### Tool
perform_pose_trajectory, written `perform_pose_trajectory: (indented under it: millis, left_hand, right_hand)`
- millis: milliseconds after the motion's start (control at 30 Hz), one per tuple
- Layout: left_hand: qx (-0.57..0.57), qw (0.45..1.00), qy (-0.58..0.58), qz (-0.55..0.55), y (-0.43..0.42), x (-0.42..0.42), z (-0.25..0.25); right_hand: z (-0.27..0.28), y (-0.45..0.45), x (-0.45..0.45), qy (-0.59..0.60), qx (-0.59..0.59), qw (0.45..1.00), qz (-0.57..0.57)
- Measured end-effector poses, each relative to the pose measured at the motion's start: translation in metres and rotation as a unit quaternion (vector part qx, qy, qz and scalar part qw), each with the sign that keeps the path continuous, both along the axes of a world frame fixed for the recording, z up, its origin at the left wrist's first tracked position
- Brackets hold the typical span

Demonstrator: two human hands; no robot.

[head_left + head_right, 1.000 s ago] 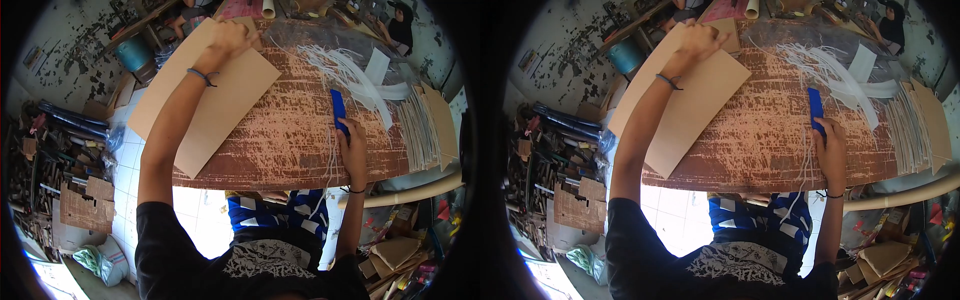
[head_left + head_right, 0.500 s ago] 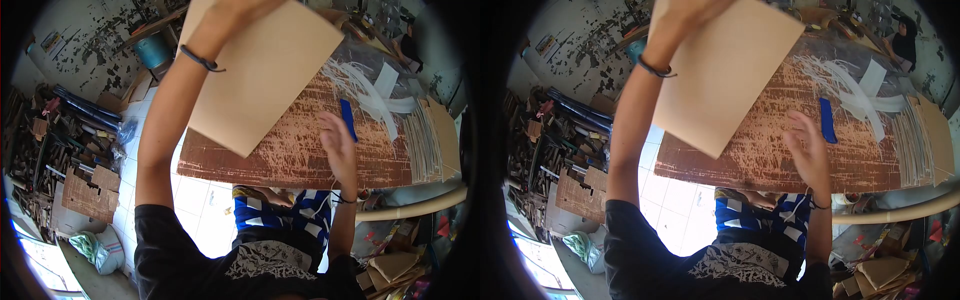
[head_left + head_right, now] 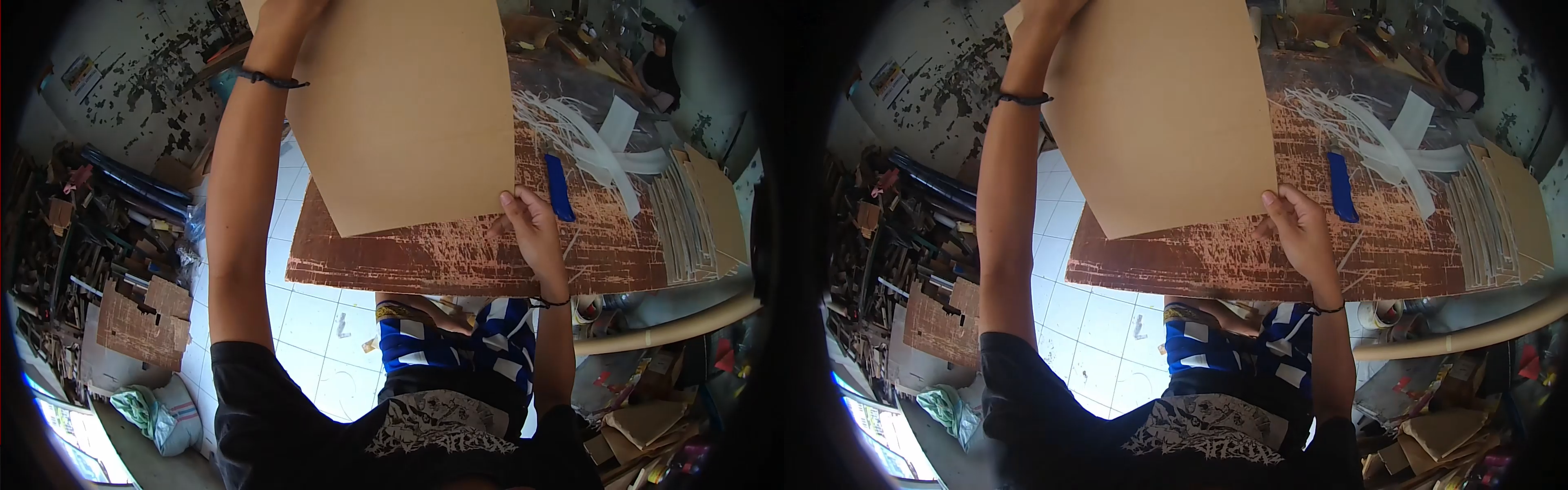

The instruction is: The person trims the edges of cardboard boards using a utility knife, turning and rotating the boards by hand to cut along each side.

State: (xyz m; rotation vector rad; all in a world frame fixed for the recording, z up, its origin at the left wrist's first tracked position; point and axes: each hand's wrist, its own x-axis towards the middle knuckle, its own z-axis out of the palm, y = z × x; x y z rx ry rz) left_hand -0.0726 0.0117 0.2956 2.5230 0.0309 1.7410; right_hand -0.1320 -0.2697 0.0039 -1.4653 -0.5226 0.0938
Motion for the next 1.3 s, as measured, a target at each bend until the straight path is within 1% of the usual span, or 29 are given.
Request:
perform_pose_trajectory:
  millis: [33,133,167,267,300,400,433,533,567,667,800,900,967,1000,1033,1133,1167,1300]
  left_hand:
    - [0.022,0.999,0.022,0.021,0.008,0.008,-0.007]
    - [0.048,0.992,0.116,0.021,0.026,0.027,-0.034]
    - [0.046,0.989,0.136,-0.029,0.029,0.029,-0.044]
    - [0.080,0.971,0.224,0.019,0.041,0.043,-0.069]
    - [0.055,0.963,0.264,0.012,0.044,0.048,-0.076]
    - [0.081,0.945,0.315,0.034,0.047,0.048,-0.090]
    - [0.080,0.947,0.312,-0.006,0.047,0.047,-0.094]
    - [0.058,0.944,0.323,-0.023,0.048,0.048,-0.097]
    - [0.045,0.946,0.315,-0.056,0.049,0.049,-0.097]
    - [0.042,0.944,0.301,-0.126,0.053,0.051,-0.095]
    - [-0.022,0.918,0.343,-0.198,0.057,0.049,-0.095]
    - [-0.078,0.896,0.365,-0.243,0.050,0.024,-0.096]
    - [-0.122,0.876,0.374,-0.280,0.047,0.015,-0.097]
    - [-0.132,0.871,0.376,-0.287,0.046,0.011,-0.097]
    - [-0.142,0.866,0.378,-0.294,0.045,0.008,-0.096]
    - [-0.157,0.855,0.391,-0.304,0.040,-0.004,-0.091]
    - [-0.159,0.851,0.396,-0.307,0.038,-0.006,-0.090]
    - [-0.166,0.808,0.422,-0.376,0.034,-0.005,-0.090]
  right_hand:
    - [-0.001,-0.003,0.000,0.003,0.003,1.000,-0.012]
    - [-0.002,-0.013,-0.001,0.008,0.018,0.998,-0.066]
    - [-0.003,-0.017,-0.001,0.009,0.025,0.996,-0.089]
    - [-0.007,-0.030,0.004,0.021,0.054,0.992,-0.108]
    - [-0.006,-0.033,0.005,0.022,0.061,0.992,-0.110]
    - [-0.008,-0.047,0.010,0.046,0.064,0.986,-0.145]
    - [-0.005,-0.049,0.009,0.047,0.050,0.984,-0.163]
    - [-0.007,-0.060,0.012,0.039,0.056,0.986,-0.153]
    - [-0.008,-0.063,0.013,0.031,0.044,0.985,-0.164]
    - [-0.003,-0.063,0.010,0.041,0.064,0.978,-0.197]
    - [-0.002,-0.073,0.010,0.031,0.047,0.975,-0.215]
    - [-0.001,-0.072,0.009,0.037,0.091,0.964,-0.245]
    - [-0.002,-0.075,0.008,0.034,0.089,0.966,-0.242]
    - [-0.003,-0.081,0.007,0.032,0.087,0.966,-0.241]
    - [-0.002,-0.089,0.007,0.023,0.050,0.970,-0.235]
    - [-0.001,-0.096,0.004,-0.009,0.036,0.956,-0.292]
    - [-0.002,-0.105,0.006,-0.025,0.026,0.961,-0.274]
    - [-0.010,-0.127,0.012,-0.053,0.017,0.959,-0.279]
